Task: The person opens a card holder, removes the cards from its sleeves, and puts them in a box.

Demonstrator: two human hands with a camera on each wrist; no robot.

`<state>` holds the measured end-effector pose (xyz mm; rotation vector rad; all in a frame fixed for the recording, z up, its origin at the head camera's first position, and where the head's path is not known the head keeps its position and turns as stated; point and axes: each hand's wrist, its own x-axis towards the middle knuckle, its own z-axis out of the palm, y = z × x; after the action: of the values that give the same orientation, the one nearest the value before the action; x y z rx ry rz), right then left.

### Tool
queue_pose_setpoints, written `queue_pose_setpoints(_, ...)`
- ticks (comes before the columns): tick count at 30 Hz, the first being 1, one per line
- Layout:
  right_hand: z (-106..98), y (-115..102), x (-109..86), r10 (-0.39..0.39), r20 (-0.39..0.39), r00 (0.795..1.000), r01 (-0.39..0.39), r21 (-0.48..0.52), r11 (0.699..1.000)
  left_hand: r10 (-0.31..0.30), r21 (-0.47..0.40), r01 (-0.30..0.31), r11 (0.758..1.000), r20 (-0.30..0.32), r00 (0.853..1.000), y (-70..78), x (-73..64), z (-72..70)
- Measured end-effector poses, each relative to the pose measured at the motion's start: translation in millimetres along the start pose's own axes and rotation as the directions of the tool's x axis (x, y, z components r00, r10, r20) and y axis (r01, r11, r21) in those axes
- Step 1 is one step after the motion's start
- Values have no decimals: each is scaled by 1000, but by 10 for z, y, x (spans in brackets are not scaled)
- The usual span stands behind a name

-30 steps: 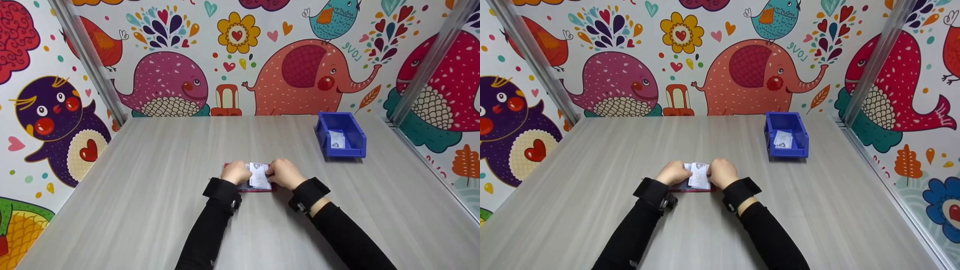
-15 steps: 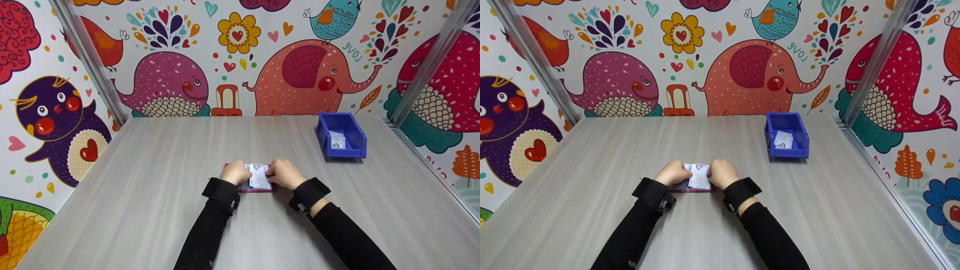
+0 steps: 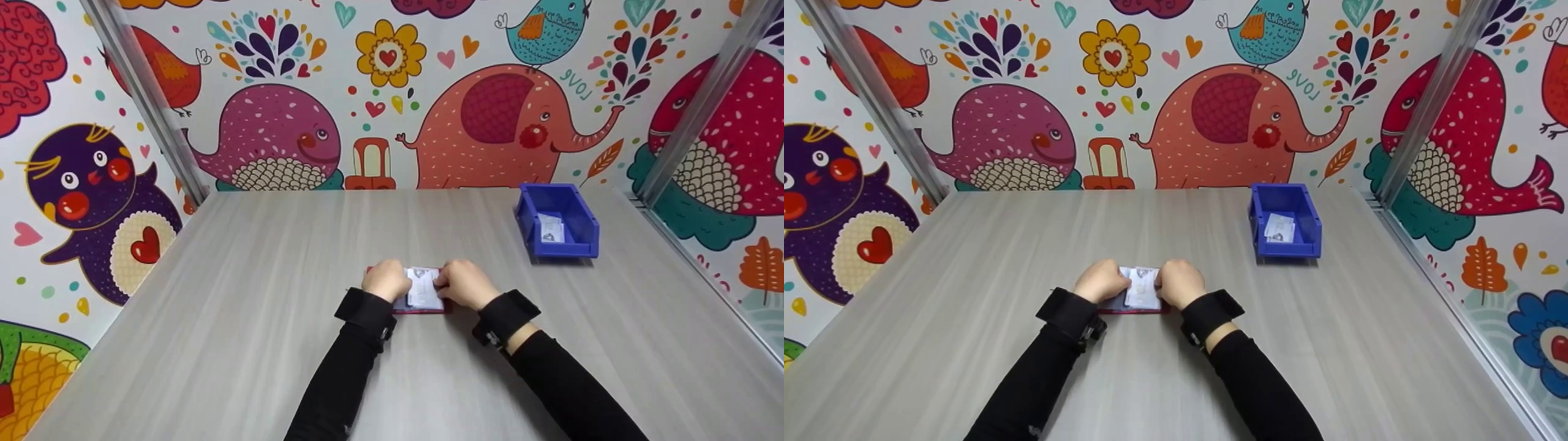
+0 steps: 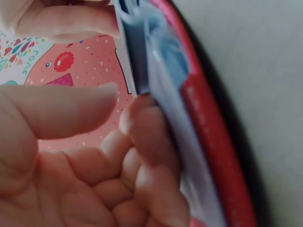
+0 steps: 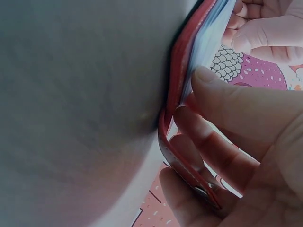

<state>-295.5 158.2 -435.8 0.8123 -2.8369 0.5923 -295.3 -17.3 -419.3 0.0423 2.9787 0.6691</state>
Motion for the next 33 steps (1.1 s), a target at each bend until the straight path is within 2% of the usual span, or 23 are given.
queue_pose_setpoints(11,8,-4,6,3,-1,1000,-3,-2,1000,-31,2,31,1000,-23,999,28,10,37)
queue_pose_setpoints(17,8,3,6,14,2,1000,-14,2,1000,-10,-12,10,1000,-47,999,7,26,57)
queue_pose_setpoints(21,12,4,6,17,-1,1000,-17,7,1000,-7,-40,5,999,-49,999,-17,33,57)
queue_pose_setpoints(27,1,3,-1,5,-1,1000,-5,5,1000,-36,-110,31,993,-40,999,-47,41,50)
queue_pose_setpoints(33,-4,-8,-4,4,-3,1000,-4,2,1000,-34,-116,30,993,-36,999,-47,44,55)
